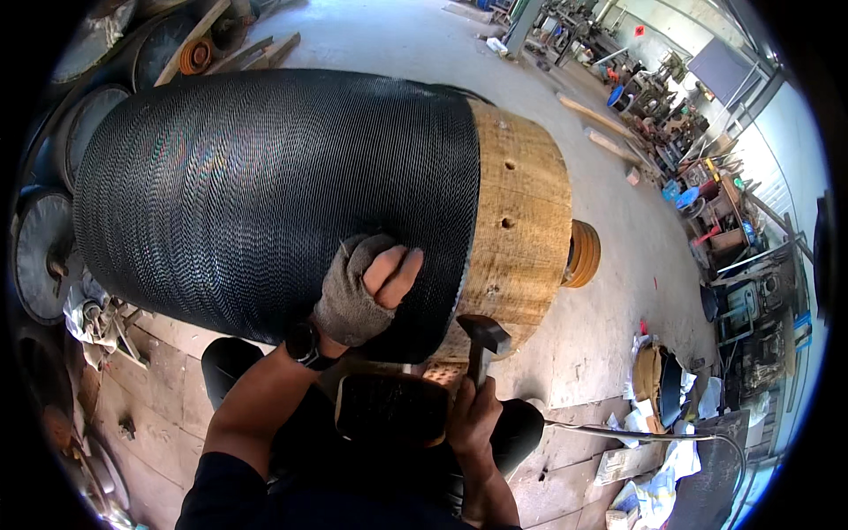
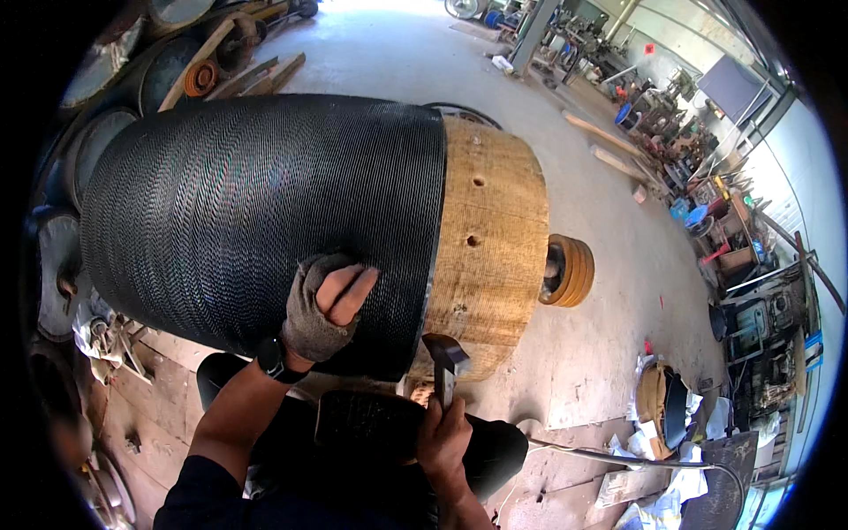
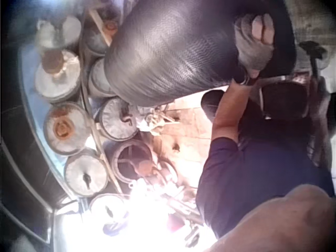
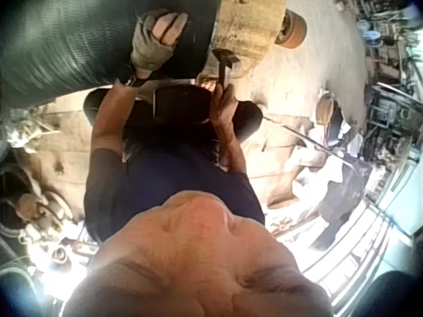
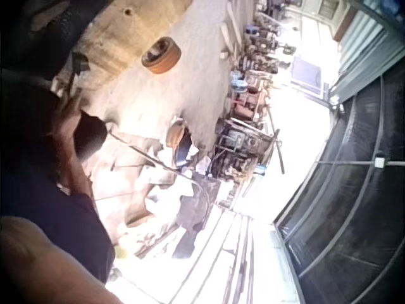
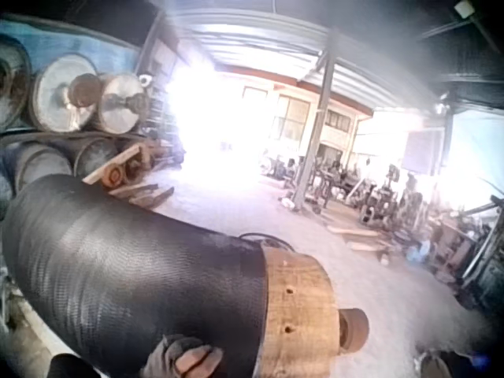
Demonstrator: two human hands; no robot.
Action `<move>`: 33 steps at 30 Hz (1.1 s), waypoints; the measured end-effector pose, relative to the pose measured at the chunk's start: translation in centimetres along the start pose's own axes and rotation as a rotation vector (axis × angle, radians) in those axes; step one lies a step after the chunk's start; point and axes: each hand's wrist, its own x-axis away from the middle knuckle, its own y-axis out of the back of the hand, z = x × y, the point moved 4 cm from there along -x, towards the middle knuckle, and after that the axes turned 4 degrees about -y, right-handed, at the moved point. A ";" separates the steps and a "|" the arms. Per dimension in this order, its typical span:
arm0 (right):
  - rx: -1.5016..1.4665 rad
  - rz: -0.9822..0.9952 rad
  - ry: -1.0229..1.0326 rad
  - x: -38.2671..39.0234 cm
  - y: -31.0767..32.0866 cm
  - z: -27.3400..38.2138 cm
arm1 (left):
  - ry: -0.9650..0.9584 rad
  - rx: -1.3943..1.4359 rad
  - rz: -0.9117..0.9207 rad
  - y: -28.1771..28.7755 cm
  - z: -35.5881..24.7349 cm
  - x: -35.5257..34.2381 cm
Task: The person nails a black textured cover to a large wooden drum frame using a hammer and small nails, systematically driving nails into the wood along the edge of the cover.
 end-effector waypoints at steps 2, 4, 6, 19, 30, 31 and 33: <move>-0.214 -0.051 0.045 1.8 1.1 0.8 | -0.003 -0.002 0.026 0.0 -0.2 0.5; -0.159 -0.147 0.238 1.3 1.3 1.9 | 0.001 0.001 0.026 0.1 -0.3 0.6; 0.037 -0.072 0.118 -0.5 -0.9 -0.2 | -0.002 -0.010 0.004 0.3 -0.3 0.6; -0.269 0.104 0.156 -7.3 0.3 6.6 | 0.072 0.089 -0.014 0.0 -0.1 1.3; -0.085 0.190 0.251 -8.6 -1.7 7.6 | 0.080 0.148 -0.009 0.1 0.0 1.3; -0.067 0.190 0.251 -8.6 -1.7 7.8 | 0.080 0.151 -0.007 0.1 0.0 1.3; -0.057 0.185 0.281 -8.5 -1.6 8.2 | 0.071 0.144 -0.022 0.1 0.1 1.1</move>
